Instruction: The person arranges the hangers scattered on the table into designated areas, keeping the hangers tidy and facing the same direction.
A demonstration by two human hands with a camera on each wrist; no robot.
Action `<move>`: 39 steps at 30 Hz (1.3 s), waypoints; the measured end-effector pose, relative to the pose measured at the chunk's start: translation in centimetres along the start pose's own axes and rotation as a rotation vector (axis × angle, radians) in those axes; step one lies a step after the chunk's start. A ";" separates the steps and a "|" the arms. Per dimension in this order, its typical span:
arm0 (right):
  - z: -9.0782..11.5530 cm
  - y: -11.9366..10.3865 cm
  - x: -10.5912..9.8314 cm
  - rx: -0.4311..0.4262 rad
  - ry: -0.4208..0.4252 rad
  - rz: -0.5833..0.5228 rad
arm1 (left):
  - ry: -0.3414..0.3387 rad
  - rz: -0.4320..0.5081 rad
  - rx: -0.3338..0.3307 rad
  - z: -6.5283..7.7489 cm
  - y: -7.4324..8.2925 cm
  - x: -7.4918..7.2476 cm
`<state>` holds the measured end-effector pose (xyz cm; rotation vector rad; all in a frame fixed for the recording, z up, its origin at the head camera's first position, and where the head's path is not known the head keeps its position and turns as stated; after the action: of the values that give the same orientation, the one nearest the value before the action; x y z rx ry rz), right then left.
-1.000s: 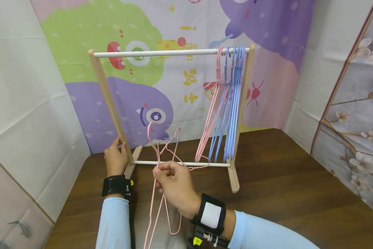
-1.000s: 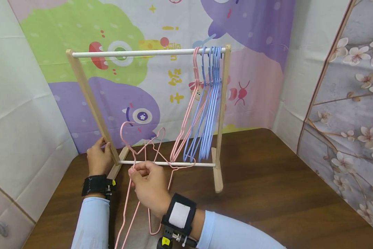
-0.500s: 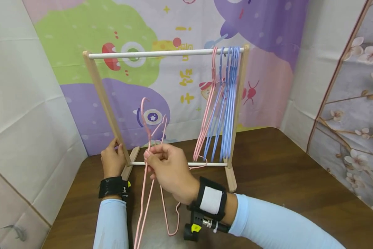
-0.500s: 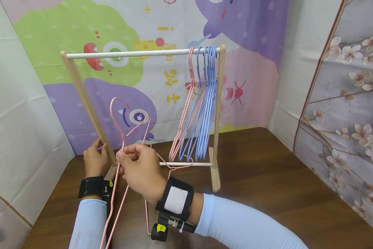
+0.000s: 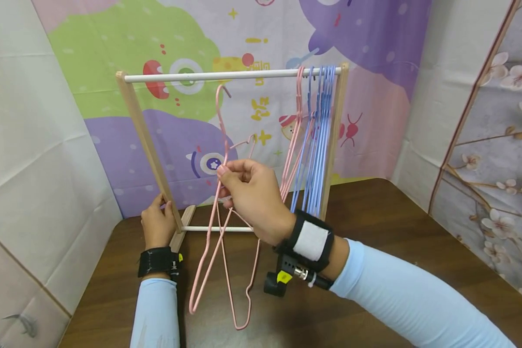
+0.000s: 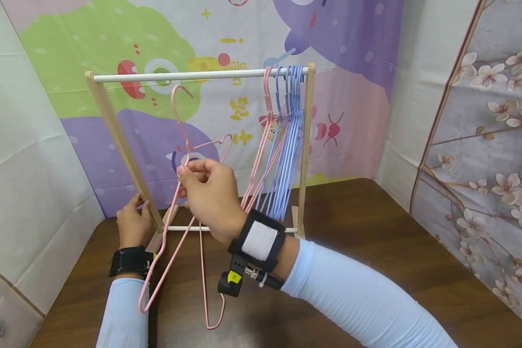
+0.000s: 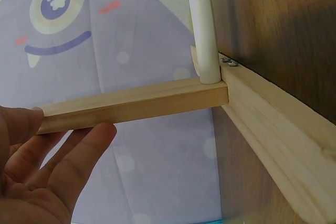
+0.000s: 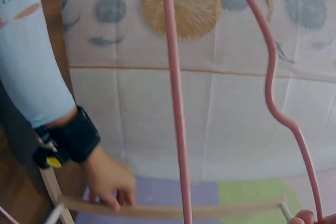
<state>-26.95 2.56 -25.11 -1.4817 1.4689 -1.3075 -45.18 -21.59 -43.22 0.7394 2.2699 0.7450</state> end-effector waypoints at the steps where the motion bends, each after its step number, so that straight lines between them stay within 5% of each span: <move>1: -0.3 -0.2 -0.1 -0.002 0.011 0.004 | -0.002 -0.001 -0.002 0.0 0.0 0.0; 22: -7.4 -1.9 -4.8 -0.152 0.243 0.081 | -0.005 -0.005 0.000 -0.1 -0.4 0.3; 39: -8.3 -1.4 -7.2 -0.034 0.307 0.140 | -0.011 -0.004 0.004 0.1 0.1 0.0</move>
<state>-33.40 11.27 -22.90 -1.2120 1.7623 -1.4769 -45.09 -21.45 -43.20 0.7394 2.2633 0.7333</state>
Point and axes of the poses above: each hand's wrist, its own z-axis away from the middle knuckle, its own x-axis out of the palm, y = z × x, the point moved 2 cm from there along -z, towards the middle knuckle, and after that the axes turned 8 degrees about y, right-handed, at the moved point
